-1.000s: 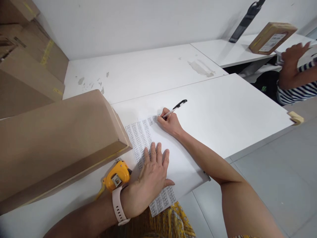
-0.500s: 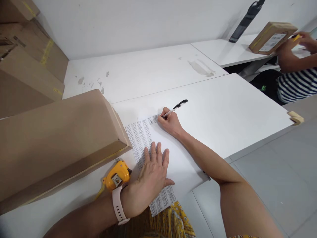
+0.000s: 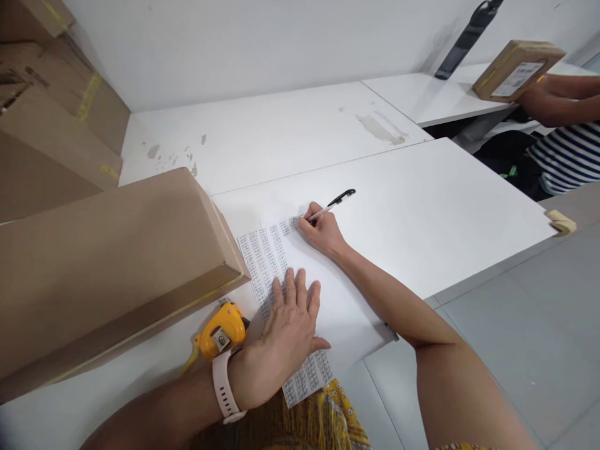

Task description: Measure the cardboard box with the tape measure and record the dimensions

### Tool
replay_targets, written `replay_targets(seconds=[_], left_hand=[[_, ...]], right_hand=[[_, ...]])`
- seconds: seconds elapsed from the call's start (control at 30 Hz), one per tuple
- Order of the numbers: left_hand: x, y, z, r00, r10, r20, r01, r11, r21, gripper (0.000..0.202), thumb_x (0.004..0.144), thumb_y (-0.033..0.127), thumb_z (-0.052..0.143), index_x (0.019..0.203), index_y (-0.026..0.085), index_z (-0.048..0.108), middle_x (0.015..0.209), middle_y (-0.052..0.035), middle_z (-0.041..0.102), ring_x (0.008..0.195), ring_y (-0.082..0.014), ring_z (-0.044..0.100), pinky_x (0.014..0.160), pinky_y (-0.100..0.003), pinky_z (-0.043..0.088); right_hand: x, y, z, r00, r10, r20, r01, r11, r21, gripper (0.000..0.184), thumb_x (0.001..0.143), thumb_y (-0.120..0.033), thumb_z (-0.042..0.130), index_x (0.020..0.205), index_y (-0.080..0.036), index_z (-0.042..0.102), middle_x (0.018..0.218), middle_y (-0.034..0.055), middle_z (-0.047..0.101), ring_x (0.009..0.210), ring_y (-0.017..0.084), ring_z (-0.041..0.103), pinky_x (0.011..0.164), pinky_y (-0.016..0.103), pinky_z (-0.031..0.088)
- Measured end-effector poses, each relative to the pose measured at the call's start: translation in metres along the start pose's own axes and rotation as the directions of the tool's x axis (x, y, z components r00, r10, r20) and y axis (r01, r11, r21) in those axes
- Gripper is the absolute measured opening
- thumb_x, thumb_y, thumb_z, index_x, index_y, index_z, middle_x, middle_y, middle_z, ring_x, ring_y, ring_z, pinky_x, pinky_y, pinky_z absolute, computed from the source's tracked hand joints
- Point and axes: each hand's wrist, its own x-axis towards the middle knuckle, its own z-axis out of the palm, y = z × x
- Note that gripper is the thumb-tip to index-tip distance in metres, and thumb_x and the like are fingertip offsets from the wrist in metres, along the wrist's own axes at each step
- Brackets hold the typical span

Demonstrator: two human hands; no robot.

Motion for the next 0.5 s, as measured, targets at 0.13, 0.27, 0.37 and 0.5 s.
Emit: replay_targets(seconds=[0.13,0.27,0.37,0.5], left_hand=[[-0.0003,0.0006,0.0006,1.000,-0.001,-0.006,0.001,1.000,-0.004,0.106,0.075,0.076,0.069,0.154,0.009,0.044,0.154,-0.0296,0.040,0.144,-0.0507,0.036,0.111,-0.066,0.041],[-0.0002,0.0009,0.0008,1.000,0.009,0.011,-0.009,1.000,0.017,0.106,0.076,0.076,0.067,0.155,0.009,0.042,0.155,-0.0295,0.039,0.144,-0.0507,0.036,0.111,-0.065,0.041],[0.0005,0.0008,0.0012,1.000,0.003,0.024,-0.004,1.000,0.016,0.105,0.076,0.076,0.068,0.155,0.011,0.042,0.155,-0.0281,0.040,0.144,-0.0503,0.036,0.111,-0.065,0.041],[0.0008,0.0007,0.0015,1.000,0.004,0.026,-0.005,1.000,0.026,0.107,0.076,0.077,0.067,0.155,0.010,0.041,0.156,-0.0288,0.039,0.144,-0.0504,0.035,0.111,-0.065,0.040]], right_hand=[[0.0003,0.0006,-0.0006,1.000,0.003,0.007,-0.003,1.000,0.005,0.021,0.077,-0.027,0.064,0.068,-0.023,0.045,0.057,-0.0064,0.042,0.056,0.011,0.037,0.054,0.028,0.028],[0.0003,0.0003,-0.0010,1.000,-0.006,0.003,0.006,1.000,0.008,0.022,0.077,-0.028,0.064,0.068,-0.023,0.045,0.057,-0.0065,0.042,0.056,0.011,0.036,0.054,0.029,0.027],[0.0002,-0.0001,-0.0012,1.000,0.004,-0.010,-0.004,1.000,-0.006,0.022,0.077,-0.027,0.064,0.068,-0.023,0.044,0.056,-0.0068,0.041,0.055,0.011,0.035,0.054,0.029,0.027],[0.0000,0.0004,-0.0014,1.000,0.006,-0.008,-0.006,1.000,-0.017,0.022,0.078,-0.027,0.063,0.069,-0.023,0.044,0.056,-0.0070,0.040,0.055,0.010,0.034,0.053,0.029,0.026]])
